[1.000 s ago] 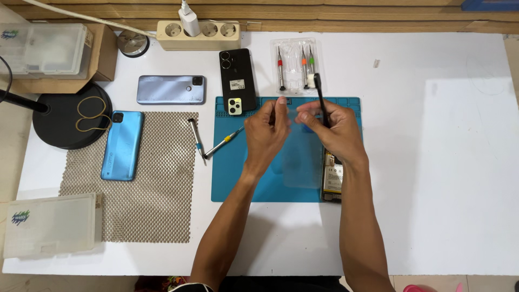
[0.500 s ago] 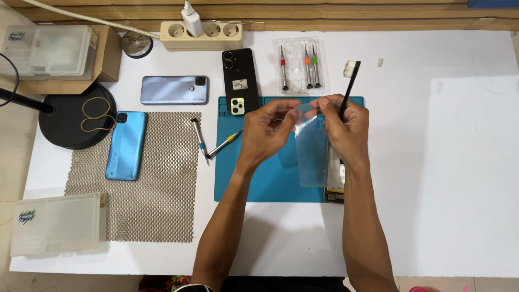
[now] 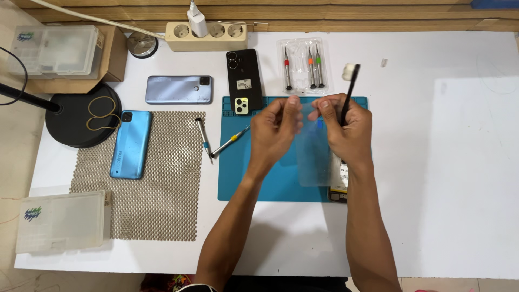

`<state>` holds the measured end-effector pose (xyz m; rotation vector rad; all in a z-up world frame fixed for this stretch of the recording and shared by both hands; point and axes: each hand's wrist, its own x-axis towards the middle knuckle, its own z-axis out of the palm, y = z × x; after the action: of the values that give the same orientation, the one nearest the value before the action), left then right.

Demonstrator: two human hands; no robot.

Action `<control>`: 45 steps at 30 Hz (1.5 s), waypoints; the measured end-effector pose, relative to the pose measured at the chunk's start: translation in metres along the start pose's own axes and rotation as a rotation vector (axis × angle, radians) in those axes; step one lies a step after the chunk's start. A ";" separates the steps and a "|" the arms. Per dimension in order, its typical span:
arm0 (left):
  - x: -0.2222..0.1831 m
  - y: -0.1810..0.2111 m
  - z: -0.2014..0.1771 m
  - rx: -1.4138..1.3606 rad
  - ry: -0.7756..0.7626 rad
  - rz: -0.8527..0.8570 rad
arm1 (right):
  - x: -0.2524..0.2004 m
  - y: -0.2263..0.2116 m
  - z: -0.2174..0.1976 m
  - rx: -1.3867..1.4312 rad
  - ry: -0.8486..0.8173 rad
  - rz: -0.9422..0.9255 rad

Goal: The person cleans a transparent phone back cover using a small brush and a yellow-handled tool, then wipes the cover with a cloth. The person also briefly handles a disassembled phone body and a blue plastic pry tool.

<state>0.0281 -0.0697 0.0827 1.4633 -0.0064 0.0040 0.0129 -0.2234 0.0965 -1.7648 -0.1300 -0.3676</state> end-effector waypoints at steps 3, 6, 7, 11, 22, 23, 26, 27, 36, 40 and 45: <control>0.003 0.003 -0.012 -0.323 -0.232 0.034 | 0.000 -0.008 0.004 0.063 0.024 0.019; 0.004 0.006 -0.020 -0.151 -0.340 0.175 | 0.001 -0.020 0.007 0.059 0.069 0.132; 0.004 0.007 -0.020 -0.123 -0.304 0.138 | 0.001 -0.025 0.007 -0.023 0.093 0.073; 0.003 0.010 -0.021 -0.078 -0.206 0.057 | -0.005 -0.043 0.000 -0.269 0.154 -0.177; 0.007 0.014 -0.045 0.137 -0.288 0.007 | 0.000 -0.026 -0.016 -0.445 -0.062 0.096; 0.010 0.012 -0.048 0.169 -0.288 -0.042 | 0.002 -0.020 -0.018 -0.454 -0.134 0.080; 0.019 0.001 -0.055 0.330 -0.304 -0.133 | 0.006 0.001 -0.021 -0.473 -0.324 0.075; 0.021 -0.005 -0.056 0.395 -0.312 -0.154 | 0.007 0.008 -0.023 -0.479 -0.381 0.081; 0.032 -0.053 -0.061 0.639 -0.191 0.056 | 0.014 0.041 -0.048 -0.604 -0.046 0.619; 0.036 -0.047 -0.092 0.791 -0.142 0.060 | 0.016 0.052 -0.049 -0.752 0.049 0.539; 0.033 -0.033 -0.123 1.054 -0.188 -0.099 | 0.016 0.061 -0.043 -0.695 0.125 0.516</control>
<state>0.0615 0.0487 0.0368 2.5113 -0.0967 -0.2436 0.0375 -0.2806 0.0522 -2.3561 0.6017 -0.1440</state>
